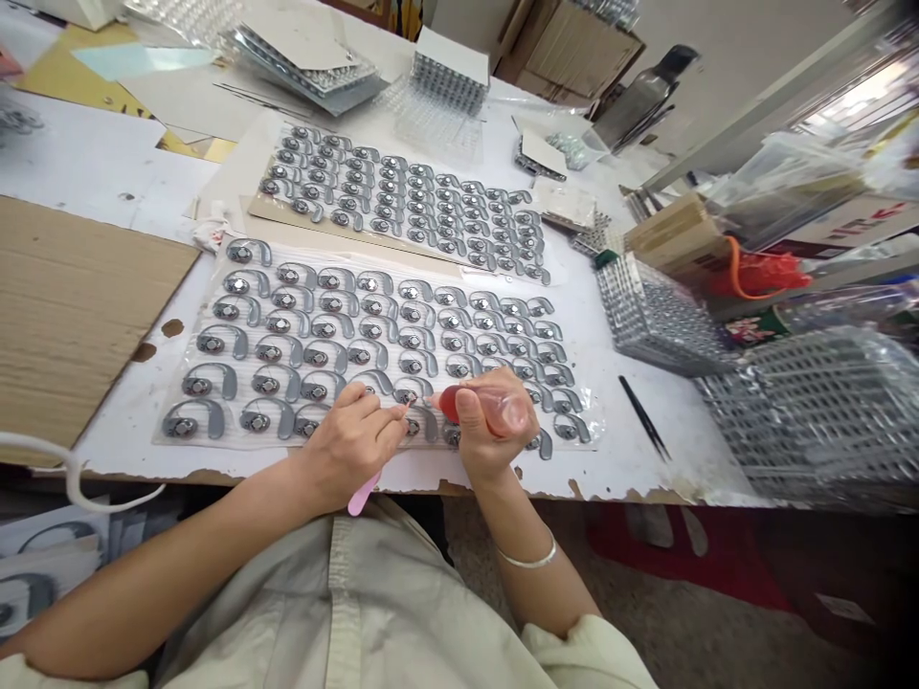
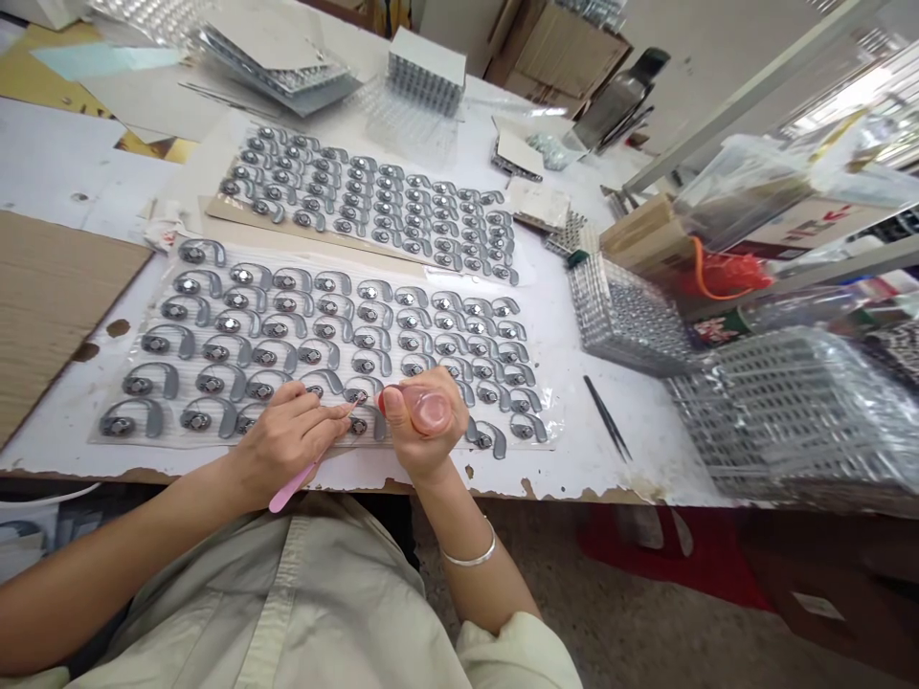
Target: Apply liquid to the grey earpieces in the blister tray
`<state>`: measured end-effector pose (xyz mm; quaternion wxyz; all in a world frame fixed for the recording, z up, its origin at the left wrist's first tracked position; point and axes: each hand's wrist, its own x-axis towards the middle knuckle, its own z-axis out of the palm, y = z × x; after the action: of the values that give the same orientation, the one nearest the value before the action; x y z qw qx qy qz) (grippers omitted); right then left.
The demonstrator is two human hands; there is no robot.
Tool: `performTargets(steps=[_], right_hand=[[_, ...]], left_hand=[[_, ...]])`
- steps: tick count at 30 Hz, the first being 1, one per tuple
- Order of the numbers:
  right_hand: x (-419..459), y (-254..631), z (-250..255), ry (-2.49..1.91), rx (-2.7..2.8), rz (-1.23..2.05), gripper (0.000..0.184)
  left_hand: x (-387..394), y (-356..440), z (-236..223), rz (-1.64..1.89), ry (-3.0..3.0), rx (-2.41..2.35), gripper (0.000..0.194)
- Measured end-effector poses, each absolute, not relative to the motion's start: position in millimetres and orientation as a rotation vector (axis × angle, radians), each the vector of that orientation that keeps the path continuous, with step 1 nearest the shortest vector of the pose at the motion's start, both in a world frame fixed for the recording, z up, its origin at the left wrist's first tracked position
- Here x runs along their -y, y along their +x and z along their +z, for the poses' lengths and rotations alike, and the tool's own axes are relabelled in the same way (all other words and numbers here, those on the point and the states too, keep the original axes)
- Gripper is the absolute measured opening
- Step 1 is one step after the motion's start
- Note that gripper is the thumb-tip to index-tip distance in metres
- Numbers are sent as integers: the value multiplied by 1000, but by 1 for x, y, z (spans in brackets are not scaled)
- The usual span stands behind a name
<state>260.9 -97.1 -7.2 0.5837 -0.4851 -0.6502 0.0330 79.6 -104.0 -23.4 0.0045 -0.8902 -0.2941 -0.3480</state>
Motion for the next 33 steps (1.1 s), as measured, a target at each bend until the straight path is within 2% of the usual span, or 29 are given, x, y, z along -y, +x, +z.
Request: performTargets(steps=[13,33], right_hand=[[100,263,-8,-1083,1486,129,10],[100,264,-12,-1071,1531,106,12]], left_hand=[[99,77,-22,-1208,-2782,919,6],[96,75,-17,-1338,-2878,1030,10]])
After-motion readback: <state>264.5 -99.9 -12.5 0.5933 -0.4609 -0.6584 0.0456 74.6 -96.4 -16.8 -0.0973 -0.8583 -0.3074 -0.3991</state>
